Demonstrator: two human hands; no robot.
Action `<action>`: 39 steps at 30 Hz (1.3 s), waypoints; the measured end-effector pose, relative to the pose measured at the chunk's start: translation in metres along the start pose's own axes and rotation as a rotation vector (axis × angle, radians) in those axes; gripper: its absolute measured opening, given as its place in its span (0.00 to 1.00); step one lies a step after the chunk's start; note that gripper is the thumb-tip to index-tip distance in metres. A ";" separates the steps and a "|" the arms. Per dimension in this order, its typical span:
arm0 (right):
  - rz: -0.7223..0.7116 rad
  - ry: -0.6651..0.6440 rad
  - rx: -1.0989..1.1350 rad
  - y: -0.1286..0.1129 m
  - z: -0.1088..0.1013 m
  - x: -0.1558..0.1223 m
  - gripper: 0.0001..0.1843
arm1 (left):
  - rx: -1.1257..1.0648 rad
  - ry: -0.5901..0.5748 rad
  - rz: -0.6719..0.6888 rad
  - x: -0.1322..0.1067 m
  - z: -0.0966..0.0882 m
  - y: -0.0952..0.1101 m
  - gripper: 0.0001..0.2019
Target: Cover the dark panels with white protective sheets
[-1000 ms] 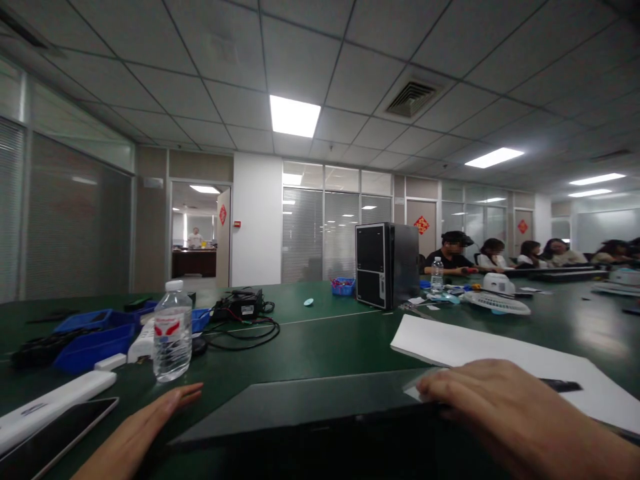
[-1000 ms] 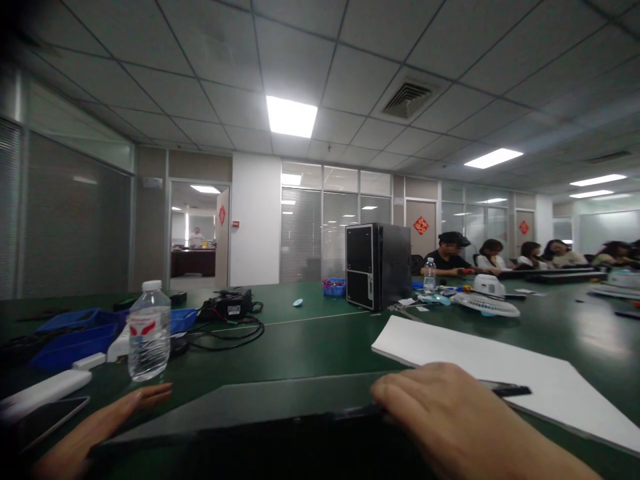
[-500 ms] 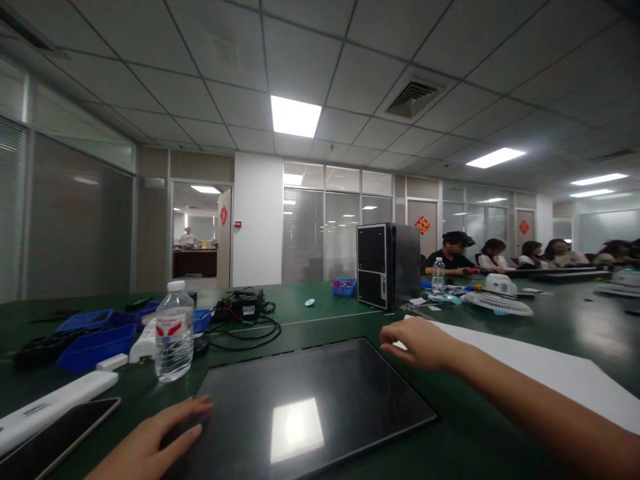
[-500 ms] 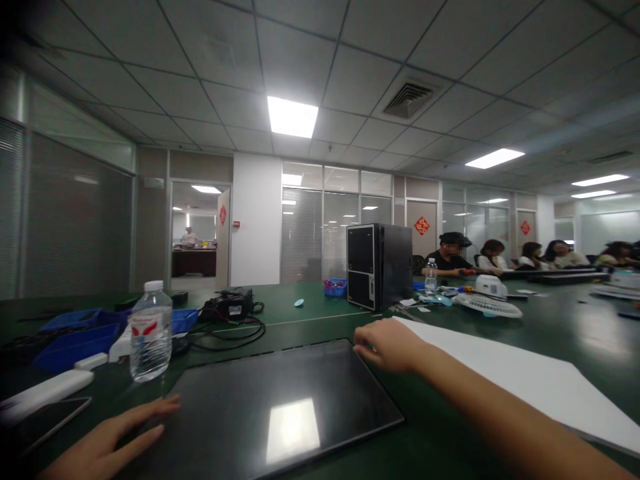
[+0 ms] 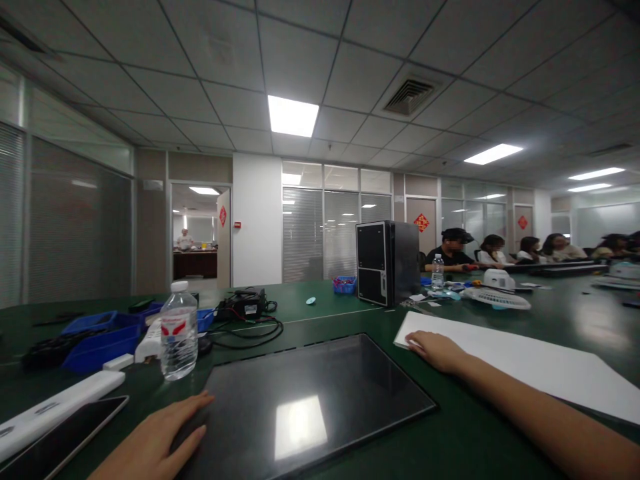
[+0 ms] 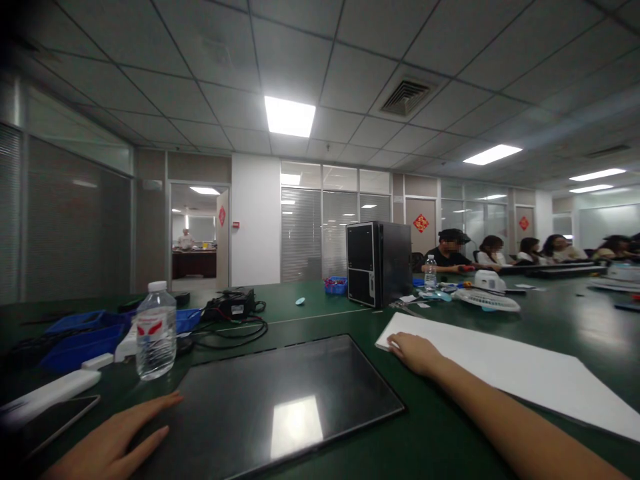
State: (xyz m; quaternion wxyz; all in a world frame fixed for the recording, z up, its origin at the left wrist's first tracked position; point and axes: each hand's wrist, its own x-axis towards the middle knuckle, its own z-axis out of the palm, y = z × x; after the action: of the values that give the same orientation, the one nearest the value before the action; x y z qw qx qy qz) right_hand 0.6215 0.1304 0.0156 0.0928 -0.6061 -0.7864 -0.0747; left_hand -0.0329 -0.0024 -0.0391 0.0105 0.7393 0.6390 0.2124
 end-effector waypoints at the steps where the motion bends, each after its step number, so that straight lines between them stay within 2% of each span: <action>1: 0.016 0.010 -0.029 -0.004 -0.001 0.000 0.22 | 0.006 -0.003 -0.001 -0.001 -0.002 0.003 0.30; 8: 0.150 0.090 -0.134 -0.020 0.000 0.002 0.21 | 0.029 -0.004 -0.055 0.000 -0.008 0.010 0.31; 12: 0.139 0.128 -0.136 -0.032 -0.008 -0.003 0.17 | 0.030 0.023 -0.063 0.000 -0.008 0.008 0.30; 14: 0.120 0.192 -0.084 -0.042 -0.014 -0.007 0.17 | 0.036 0.026 -0.055 -0.001 -0.008 0.007 0.29; 16: 0.069 0.250 0.090 -0.056 -0.018 -0.011 0.19 | 0.044 0.018 -0.055 -0.001 -0.008 0.006 0.29; 17: 0.022 0.240 0.246 -0.065 -0.019 -0.014 0.22 | 0.048 0.008 -0.059 -0.001 -0.008 0.005 0.29; 20: -0.188 0.057 0.807 -0.090 -0.022 -0.022 0.30 | 0.054 -0.021 -0.063 -0.001 -0.009 0.003 0.30; 22: -0.304 0.009 0.974 -0.101 -0.024 -0.026 0.32 | 0.056 -0.026 -0.060 0.000 -0.009 0.002 0.30; 24: -0.340 0.097 0.878 -0.105 -0.025 -0.028 0.31 | 0.061 -0.028 -0.058 0.000 -0.010 0.003 0.31; 27: -0.245 0.235 0.540 -0.094 -0.024 -0.024 0.29 | 0.076 -0.034 -0.067 -0.001 -0.010 0.004 0.32; 29: -0.149 0.213 0.354 -0.083 -0.021 -0.021 0.30 | 0.083 -0.041 -0.068 -0.001 -0.011 0.004 0.31; 31: -0.113 0.138 0.252 -0.075 -0.018 -0.019 0.30 | 0.093 -0.039 -0.064 -0.001 -0.011 0.005 0.31; 34: -0.211 0.083 0.262 -0.078 -0.019 -0.023 0.29 | 0.103 -0.024 -0.069 -0.002 -0.011 0.005 0.30; 39: -0.504 -0.024 0.501 -0.104 -0.032 -0.039 0.28 | 0.102 -0.017 -0.069 -0.002 -0.011 0.005 0.29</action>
State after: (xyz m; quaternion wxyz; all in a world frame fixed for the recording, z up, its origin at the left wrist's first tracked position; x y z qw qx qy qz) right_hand 0.5324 0.0604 0.0370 0.2078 -0.3523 -0.9063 0.1069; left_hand -0.0316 -0.0084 -0.0284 -0.0145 0.7181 0.6740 0.1727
